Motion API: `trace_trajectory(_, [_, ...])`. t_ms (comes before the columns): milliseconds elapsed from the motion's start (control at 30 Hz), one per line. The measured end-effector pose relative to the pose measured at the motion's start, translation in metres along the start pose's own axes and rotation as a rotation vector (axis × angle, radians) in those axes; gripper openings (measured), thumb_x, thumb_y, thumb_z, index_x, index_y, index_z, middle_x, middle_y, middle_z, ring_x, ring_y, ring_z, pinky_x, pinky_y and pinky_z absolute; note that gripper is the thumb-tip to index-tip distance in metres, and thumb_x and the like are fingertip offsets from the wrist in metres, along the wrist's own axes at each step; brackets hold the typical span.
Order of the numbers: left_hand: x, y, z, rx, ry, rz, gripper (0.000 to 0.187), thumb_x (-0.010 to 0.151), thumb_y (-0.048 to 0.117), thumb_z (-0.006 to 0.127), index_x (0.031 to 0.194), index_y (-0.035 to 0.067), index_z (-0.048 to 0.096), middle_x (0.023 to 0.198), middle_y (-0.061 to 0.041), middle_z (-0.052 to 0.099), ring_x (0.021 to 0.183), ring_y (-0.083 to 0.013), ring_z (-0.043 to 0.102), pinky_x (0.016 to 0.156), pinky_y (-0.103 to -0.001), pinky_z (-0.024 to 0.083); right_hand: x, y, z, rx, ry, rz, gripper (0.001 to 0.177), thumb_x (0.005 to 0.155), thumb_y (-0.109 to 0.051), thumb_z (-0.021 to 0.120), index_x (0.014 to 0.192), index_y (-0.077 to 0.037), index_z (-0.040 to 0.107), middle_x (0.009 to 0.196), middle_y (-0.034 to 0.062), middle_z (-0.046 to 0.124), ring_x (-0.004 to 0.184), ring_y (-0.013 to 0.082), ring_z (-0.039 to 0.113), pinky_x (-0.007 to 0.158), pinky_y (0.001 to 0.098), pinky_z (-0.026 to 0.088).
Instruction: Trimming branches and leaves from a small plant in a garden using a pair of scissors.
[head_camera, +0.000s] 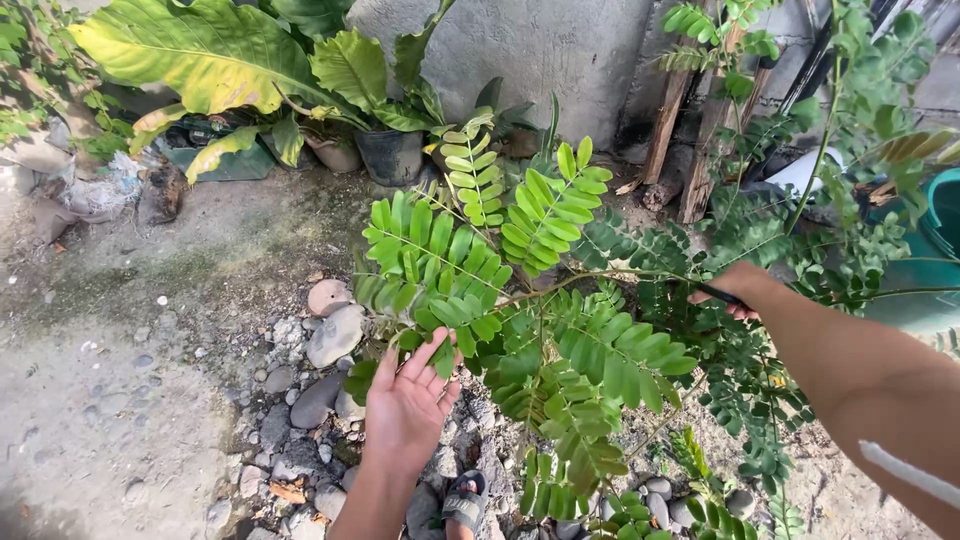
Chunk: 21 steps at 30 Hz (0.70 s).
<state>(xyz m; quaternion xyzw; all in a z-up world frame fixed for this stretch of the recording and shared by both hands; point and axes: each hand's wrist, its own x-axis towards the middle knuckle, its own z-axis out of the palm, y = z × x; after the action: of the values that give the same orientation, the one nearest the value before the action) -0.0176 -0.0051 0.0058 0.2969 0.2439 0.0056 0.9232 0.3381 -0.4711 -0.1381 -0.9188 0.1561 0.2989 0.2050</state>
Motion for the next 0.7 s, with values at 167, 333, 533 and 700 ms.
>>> trace_trajectory(167, [-0.008,-0.001,-0.008,-0.005,-0.013,-0.027,0.069,0.104,0.051,0.025,0.14,0.003,0.06,0.138,-0.006,0.067,0.12,-0.0167,0.061,0.094,-0.034,0.046,-0.049,-0.041,-0.019,-0.286,0.154,-0.023,0.051,0.065,-0.047,0.093,0.087,-0.004,0.076,0.077,0.0106,0.076,0.062,0.0226,0.072,0.065,0.0371,0.056])
trace_trajectory(333, [-0.013,0.0,-0.005,0.019,0.01,-0.055,0.076,0.103,0.056,0.021,0.139,0.001,0.06,0.135,-0.007,0.069,0.119,-0.0169,0.062,0.094,-0.033,0.046,-0.042,-0.06,-0.028,-0.407,0.082,-0.005,0.055,0.064,-0.047,0.093,0.103,-0.009,0.081,0.089,0.0095,0.08,0.073,0.0225,0.076,0.078,0.0399,0.06])
trace_trajectory(533, [-0.017,0.006,0.0,0.051,-0.004,-0.043,0.076,0.104,0.056,0.024,0.137,-0.001,0.061,0.132,-0.01,0.069,0.113,-0.0182,0.063,0.093,-0.033,0.047,-0.035,-0.074,-0.026,-0.539,0.063,0.02,0.054,0.065,-0.042,0.094,0.106,-0.012,0.078,0.086,0.0059,0.081,0.074,0.0215,0.076,0.078,0.0386,0.056])
trace_trajectory(700, [-0.021,0.017,0.011,0.132,-0.075,-0.042,0.077,0.103,0.055,0.023,0.135,-0.004,0.061,0.134,-0.011,0.069,0.113,-0.0194,0.065,0.093,-0.036,0.047,-0.038,-0.08,-0.016,-0.697,0.085,0.045,0.073,0.071,-0.043,0.096,0.134,-0.019,0.068,0.134,0.0036,0.069,0.118,0.0291,0.07,0.098,0.0464,0.052])
